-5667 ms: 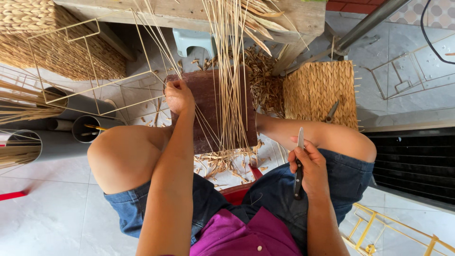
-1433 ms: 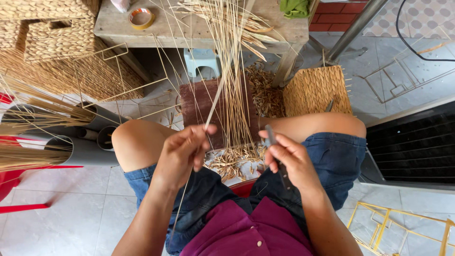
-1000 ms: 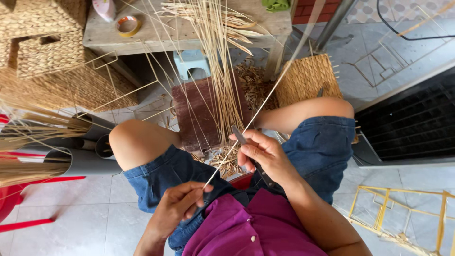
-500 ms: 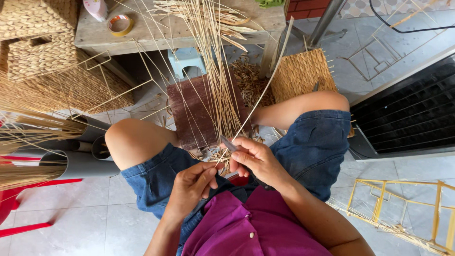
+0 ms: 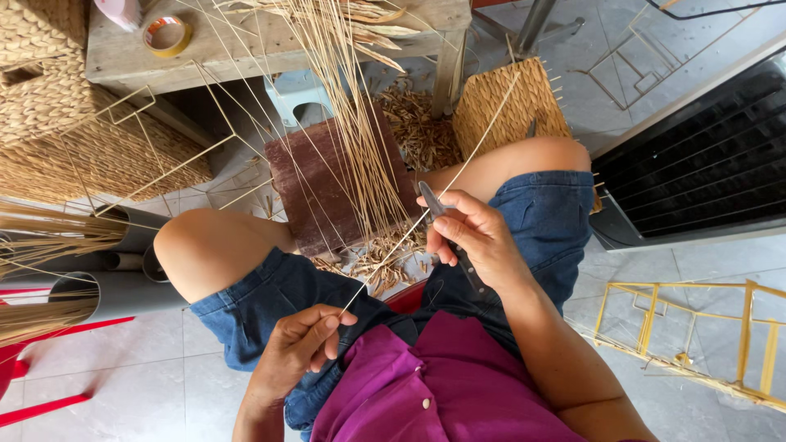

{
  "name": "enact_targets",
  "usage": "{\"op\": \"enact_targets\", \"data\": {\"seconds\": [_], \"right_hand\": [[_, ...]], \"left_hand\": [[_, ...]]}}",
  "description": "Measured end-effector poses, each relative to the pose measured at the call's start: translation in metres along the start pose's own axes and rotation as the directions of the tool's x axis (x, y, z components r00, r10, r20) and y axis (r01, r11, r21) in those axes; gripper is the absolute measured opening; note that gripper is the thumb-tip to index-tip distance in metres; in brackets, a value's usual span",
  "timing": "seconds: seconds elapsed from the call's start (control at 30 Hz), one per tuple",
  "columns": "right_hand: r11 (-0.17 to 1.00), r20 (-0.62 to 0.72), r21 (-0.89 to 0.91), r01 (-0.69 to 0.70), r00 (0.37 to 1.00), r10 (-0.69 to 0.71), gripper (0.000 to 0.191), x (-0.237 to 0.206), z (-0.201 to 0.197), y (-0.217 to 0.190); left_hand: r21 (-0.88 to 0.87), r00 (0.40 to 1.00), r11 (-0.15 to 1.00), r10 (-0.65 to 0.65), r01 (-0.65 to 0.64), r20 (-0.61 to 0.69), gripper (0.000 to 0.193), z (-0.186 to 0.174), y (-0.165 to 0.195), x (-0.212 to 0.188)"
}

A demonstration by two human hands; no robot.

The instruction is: The person sits on the floor and uses a small knife to shave and thin long bamboo strips, drawing the blade along each strip and rotating it to work different sides. Finished strips are set with a growing bundle of similar strips beside them.

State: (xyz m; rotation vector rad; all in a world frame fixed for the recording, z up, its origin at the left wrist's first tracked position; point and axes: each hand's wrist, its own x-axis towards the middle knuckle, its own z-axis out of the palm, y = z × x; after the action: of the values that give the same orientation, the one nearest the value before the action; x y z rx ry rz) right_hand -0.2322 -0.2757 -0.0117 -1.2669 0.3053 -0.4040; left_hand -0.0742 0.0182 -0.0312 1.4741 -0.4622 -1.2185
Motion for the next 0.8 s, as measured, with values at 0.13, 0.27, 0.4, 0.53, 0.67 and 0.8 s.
{"op": "enact_targets", "data": {"seconds": [0.13,0.27,0.4,0.53,0.67,0.8], "right_hand": [[0.999,-0.025,0.014,0.04,0.999,-0.04,0.032,0.0,-0.004,-0.002],[0.996,-0.047,0.03,0.09,0.995,-0.088,0.031,0.0,-0.011,-0.003],[0.994,-0.09,0.006,0.105,0.99,-0.104,0.031,0.0,-0.016,-0.004],[0.989,-0.143,-0.001,0.145,0.979,-0.144,0.032,0.002,-0.024,-0.006],[0.988,-0.22,-0.029,0.15,0.963,-0.153,0.032,0.002,-0.036,-0.007],[0.982,-0.295,-0.032,0.187,0.937,-0.188,0.032,0.002,-0.056,-0.006]], "left_hand": [[0.053,0.999,0.998,0.02,-0.018,-0.042,0.028,-0.006,-0.007,-0.009],[0.068,0.998,0.998,0.005,-0.001,-0.059,0.029,-0.012,-0.015,-0.016],[0.017,0.999,0.999,-0.033,0.033,-0.015,0.029,-0.018,-0.023,-0.02],[0.023,0.999,0.999,-0.038,0.038,-0.015,0.029,-0.026,-0.026,-0.024],[0.057,0.999,0.998,-0.032,0.034,-0.032,0.028,-0.03,-0.028,-0.027],[0.056,0.997,0.997,-0.055,0.058,-0.05,0.028,-0.033,-0.028,-0.031]]}}
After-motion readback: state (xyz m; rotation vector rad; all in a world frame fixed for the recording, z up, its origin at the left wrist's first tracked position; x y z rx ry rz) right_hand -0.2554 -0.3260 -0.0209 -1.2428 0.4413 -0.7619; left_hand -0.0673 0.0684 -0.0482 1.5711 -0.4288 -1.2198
